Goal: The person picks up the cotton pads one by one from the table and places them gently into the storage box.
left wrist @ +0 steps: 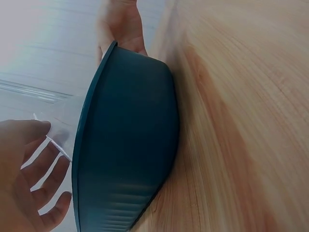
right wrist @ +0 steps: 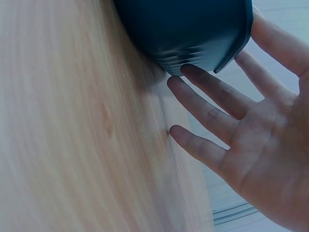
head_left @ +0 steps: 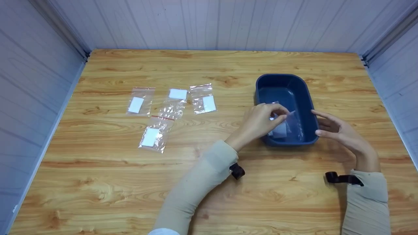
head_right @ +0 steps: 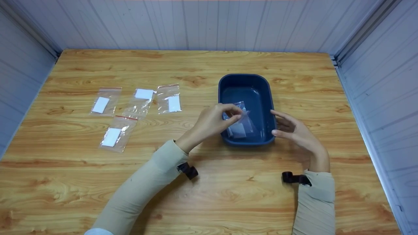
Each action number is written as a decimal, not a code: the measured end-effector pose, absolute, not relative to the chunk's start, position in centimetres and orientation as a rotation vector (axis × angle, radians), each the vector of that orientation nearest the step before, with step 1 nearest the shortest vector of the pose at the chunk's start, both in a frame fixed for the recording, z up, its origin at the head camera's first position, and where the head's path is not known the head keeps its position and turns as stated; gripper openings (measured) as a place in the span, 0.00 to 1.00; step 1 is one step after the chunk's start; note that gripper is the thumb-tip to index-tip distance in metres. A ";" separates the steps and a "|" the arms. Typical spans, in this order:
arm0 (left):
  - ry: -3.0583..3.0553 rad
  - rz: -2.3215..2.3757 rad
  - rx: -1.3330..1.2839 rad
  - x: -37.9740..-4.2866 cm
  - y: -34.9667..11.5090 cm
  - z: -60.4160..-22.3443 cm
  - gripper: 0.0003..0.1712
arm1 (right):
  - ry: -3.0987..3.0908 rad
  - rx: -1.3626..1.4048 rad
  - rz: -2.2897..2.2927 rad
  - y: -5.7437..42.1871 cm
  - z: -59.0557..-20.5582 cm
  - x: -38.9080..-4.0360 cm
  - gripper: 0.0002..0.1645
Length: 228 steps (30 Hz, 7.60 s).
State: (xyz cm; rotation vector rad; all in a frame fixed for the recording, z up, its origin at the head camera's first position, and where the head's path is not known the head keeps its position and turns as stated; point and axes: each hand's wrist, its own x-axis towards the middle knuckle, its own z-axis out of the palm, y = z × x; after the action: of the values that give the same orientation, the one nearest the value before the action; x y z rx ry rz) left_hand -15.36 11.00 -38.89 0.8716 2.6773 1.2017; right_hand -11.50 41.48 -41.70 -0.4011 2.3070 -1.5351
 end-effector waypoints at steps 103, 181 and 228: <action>2.662 1.254 0.621 -19.7 -9.0 -42.8 0.17 | 2.372 -0.370 -1.479 41.4 -41.6 -11.3 0.38; 2.662 1.092 0.586 -24.1 -11.5 -44.7 0.21 | 2.348 -0.349 -1.521 41.2 -41.9 -11.2 0.38; 2.782 1.039 0.433 -24.1 -10.5 -44.1 0.06 | 2.332 -0.336 -1.537 41.1 -41.8 -11.5 0.37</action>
State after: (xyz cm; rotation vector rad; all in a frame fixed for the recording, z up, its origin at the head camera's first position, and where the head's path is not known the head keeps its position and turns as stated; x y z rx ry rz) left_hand -24.06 -10.50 -44.11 0.4333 2.7823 1.0387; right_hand -11.47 41.08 -41.75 -0.3358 2.3323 -1.5374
